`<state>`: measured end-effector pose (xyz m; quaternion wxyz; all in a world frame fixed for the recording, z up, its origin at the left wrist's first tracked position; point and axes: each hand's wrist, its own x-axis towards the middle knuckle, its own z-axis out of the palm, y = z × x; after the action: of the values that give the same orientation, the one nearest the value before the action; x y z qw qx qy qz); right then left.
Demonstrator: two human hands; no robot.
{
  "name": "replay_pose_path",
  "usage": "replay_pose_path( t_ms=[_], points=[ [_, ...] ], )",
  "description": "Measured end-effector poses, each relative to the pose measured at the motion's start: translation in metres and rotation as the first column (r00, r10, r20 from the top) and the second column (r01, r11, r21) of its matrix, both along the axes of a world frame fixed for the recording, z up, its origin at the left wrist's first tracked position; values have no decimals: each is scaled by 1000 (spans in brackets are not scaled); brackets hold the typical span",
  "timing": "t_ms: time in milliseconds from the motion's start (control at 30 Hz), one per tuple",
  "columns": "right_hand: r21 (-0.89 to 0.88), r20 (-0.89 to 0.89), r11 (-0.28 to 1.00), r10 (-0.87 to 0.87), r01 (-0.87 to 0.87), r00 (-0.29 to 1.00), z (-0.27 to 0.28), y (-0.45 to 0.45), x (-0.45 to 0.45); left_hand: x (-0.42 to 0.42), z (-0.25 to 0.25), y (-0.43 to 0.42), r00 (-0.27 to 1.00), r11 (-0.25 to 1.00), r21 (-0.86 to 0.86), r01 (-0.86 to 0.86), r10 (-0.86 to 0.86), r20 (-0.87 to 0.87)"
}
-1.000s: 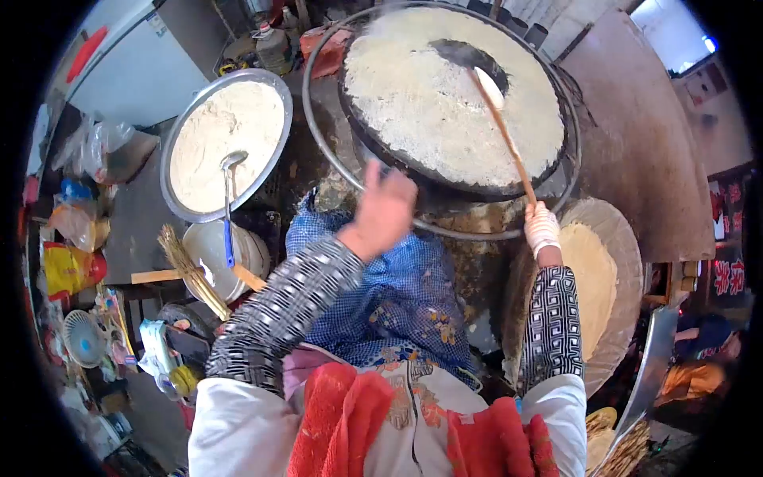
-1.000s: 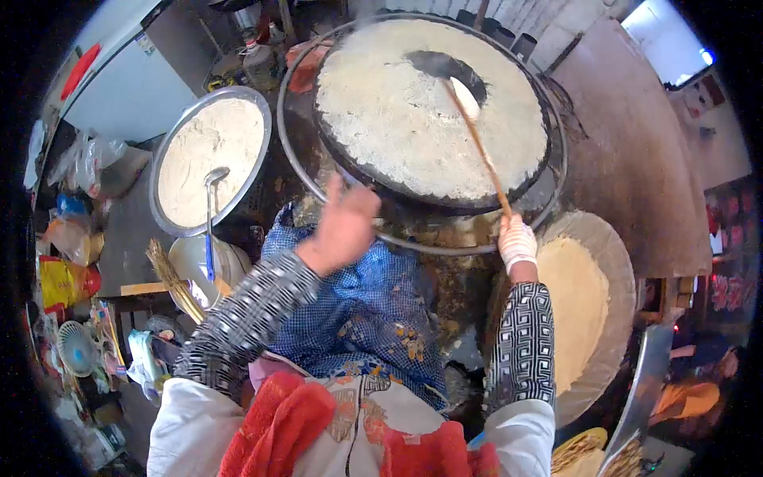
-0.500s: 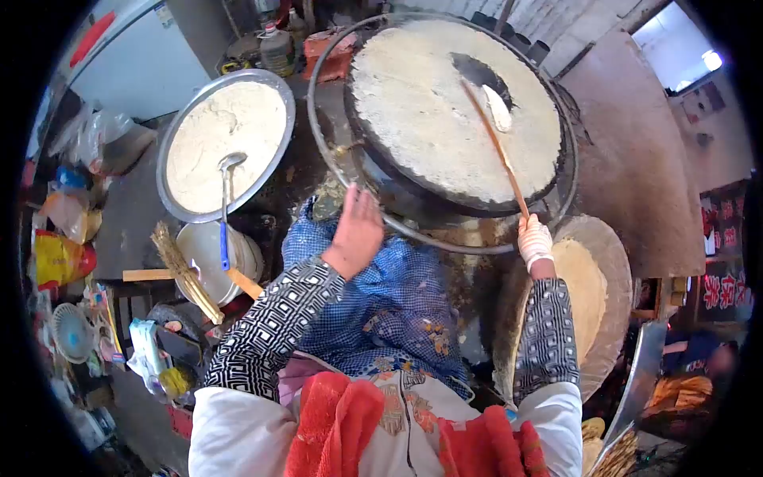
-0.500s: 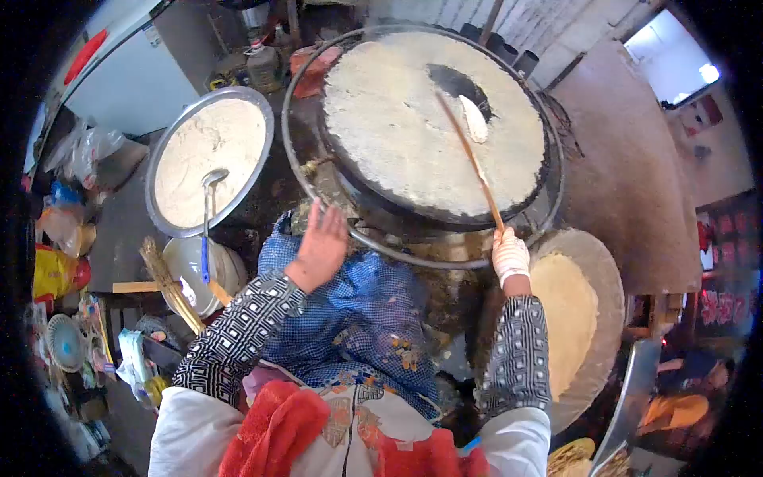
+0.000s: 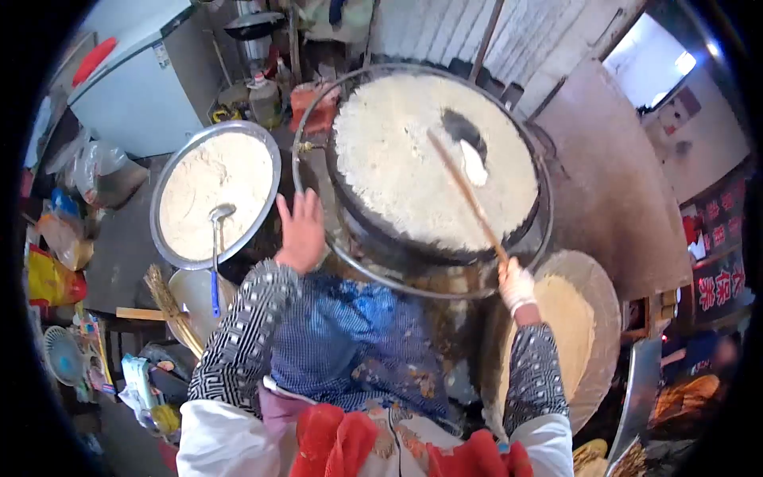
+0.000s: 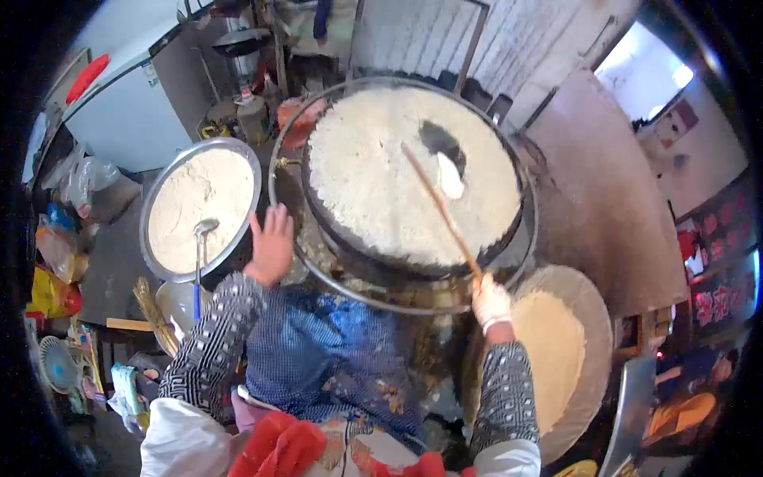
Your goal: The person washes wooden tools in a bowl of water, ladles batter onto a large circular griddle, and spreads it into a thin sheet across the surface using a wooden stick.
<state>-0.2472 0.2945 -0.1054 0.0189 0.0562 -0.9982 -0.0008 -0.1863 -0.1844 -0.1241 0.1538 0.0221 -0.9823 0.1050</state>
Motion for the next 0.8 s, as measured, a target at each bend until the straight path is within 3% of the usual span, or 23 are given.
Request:
replay_pose_path(
  t_ms=[67, 100, 133, 167, 233, 267, 367, 400, 467, 600, 633, 667, 767, 800],
  points=[
    [-2, 5, 996, -92, 92, 996, -15, 16, -2, 19, 29, 46, 973, 959, 173, 224, -211, -91],
    [-3, 12, 991, -135, 136, 991, -13, 20, -10, 25, 29, 71, 965, 950, 181, 253, -260, 16],
    [-8, 22, 984, -176, 177, 984, -15, 25, -17, 39, 36, 88, 919, 886, 296, 357, -389, 57],
    [-78, 49, 981, -173, 177, 984, -21, 28, -19, 53, 25, 101, 887, 873, 188, 449, -461, 23],
    [-225, 94, 956, -170, 188, 981, -31, 29, -25, 67, 25, 115, 845, 846, 202, 494, -522, 119],
    [6, -16, 998, -68, 68, 998, -7, 10, -9, 67, 20, 113, 855, 860, 162, 484, -504, 123],
    [-15, -36, 990, -140, 139, 990, -22, 28, -12, 67, 12, 96, 889, 902, 46, 430, -432, 149],
    [-24, -83, 993, -119, 117, 989, -30, 35, -16, 64, 10, 86, 901, 907, 120, 404, -417, 120],
    [-78, 23, 995, -67, 69, 997, -9, 23, -11, 59, 11, 68, 912, 927, 84, 365, -374, 167],
    [-69, 64, 991, -106, 110, 992, -19, 25, 1, 42, 6, 42, 955, 964, -11, 264, -260, 144],
    [-40, 16, 993, -114, 114, 993, -24, 33, -3, 37, 6, 36, 961, 972, 31, 233, -235, 144],
    [-37, -36, 994, -106, 105, 994, -20, 32, -7, 31, 5, 30, 969, 978, 72, 195, -204, 142],
    [-186, 86, 975, -111, 125, 990, 3, 12, -6, 11, -10, 1, 984, 986, 40, 159, -162, 79],
    [-123, 104, 989, -67, 80, 992, 27, -6, 5, 5, -17, -9, 987, 989, 45, 141, -144, 77]
  ],
)
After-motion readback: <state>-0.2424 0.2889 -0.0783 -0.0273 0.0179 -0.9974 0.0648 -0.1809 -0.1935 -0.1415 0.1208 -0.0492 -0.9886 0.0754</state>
